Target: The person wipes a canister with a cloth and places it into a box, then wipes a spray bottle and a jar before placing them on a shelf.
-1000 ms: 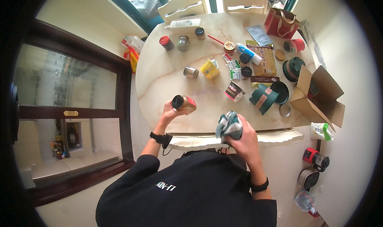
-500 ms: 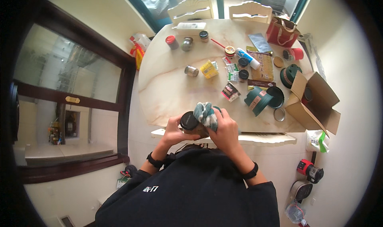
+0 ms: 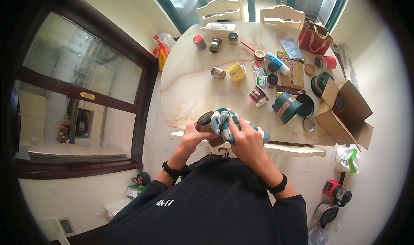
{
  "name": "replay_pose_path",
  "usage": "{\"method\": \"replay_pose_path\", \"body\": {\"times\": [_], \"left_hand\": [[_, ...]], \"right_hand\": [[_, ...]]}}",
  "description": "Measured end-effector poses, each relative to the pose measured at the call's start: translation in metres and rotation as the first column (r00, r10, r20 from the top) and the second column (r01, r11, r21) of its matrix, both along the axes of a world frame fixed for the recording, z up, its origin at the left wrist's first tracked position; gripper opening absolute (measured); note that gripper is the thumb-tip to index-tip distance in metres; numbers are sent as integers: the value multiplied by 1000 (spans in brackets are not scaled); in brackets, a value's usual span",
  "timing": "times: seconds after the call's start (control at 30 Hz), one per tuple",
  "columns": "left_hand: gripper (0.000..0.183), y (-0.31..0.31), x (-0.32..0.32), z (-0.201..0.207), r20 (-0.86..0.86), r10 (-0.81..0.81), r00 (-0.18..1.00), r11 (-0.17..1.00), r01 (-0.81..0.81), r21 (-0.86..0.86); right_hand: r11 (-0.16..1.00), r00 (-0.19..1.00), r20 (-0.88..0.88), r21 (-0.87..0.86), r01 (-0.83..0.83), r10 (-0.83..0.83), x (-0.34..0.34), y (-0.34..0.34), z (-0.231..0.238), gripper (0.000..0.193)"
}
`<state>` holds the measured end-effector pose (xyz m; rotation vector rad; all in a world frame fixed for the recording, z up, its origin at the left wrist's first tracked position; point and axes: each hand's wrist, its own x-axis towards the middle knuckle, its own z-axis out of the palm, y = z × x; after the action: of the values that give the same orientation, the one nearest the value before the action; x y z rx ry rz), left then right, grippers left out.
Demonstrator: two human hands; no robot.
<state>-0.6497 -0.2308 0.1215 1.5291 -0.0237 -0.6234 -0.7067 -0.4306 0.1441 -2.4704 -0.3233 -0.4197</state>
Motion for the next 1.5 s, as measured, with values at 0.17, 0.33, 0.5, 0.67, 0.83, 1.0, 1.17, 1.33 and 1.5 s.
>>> {"method": "replay_pose_path", "body": {"times": [0.17, 0.33, 0.5, 0.67, 0.83, 1.0, 1.17, 1.33, 1.5], "left_hand": [[30, -1, -3, -18, -103, 122, 987, 987, -131, -92], [35, 3, -16, 8, -48, 34, 998, 984, -42, -172], [39, 16, -12, 4, -53, 51, 997, 978, -61, -199], [42, 10, -24, 19, -59, -43, 997, 974, 28, -226], [40, 13, -16, 13, -46, 28, 999, 980, -36, -194], [40, 19, -3, 15, 23, 134, 991, 973, -128, -190], [45, 11, -9, 36, 99, -7, 995, 982, 26, -187], [50, 19, 10, 45, 71, 13, 997, 972, 4, -234], [46, 27, 25, 45, 143, 23, 989, 968, 14, -251]], "right_hand": [[989, 994, 74, -134, -68, 78, -14, 7, 10, 45], [996, 998, 29, -63, 55, -53, 0, 2, 7, 46], [996, 994, 101, -85, -20, 28, -21, 10, 9, 48], [999, 998, -53, 32, -42, 44, -4, -3, 6, 44], [992, 993, -56, 74, -103, 107, 2, -6, -2, 41], [993, 993, -28, 45, -111, 113, -6, -1, 6, 41], [973, 990, -61, 201, -110, 125, 17, -5, -2, 34], [846, 975, -55, 509, -160, 217, 33, 2, -7, 26], [703, 975, -82, 706, -89, 206, 38, 16, -5, 24]]}}
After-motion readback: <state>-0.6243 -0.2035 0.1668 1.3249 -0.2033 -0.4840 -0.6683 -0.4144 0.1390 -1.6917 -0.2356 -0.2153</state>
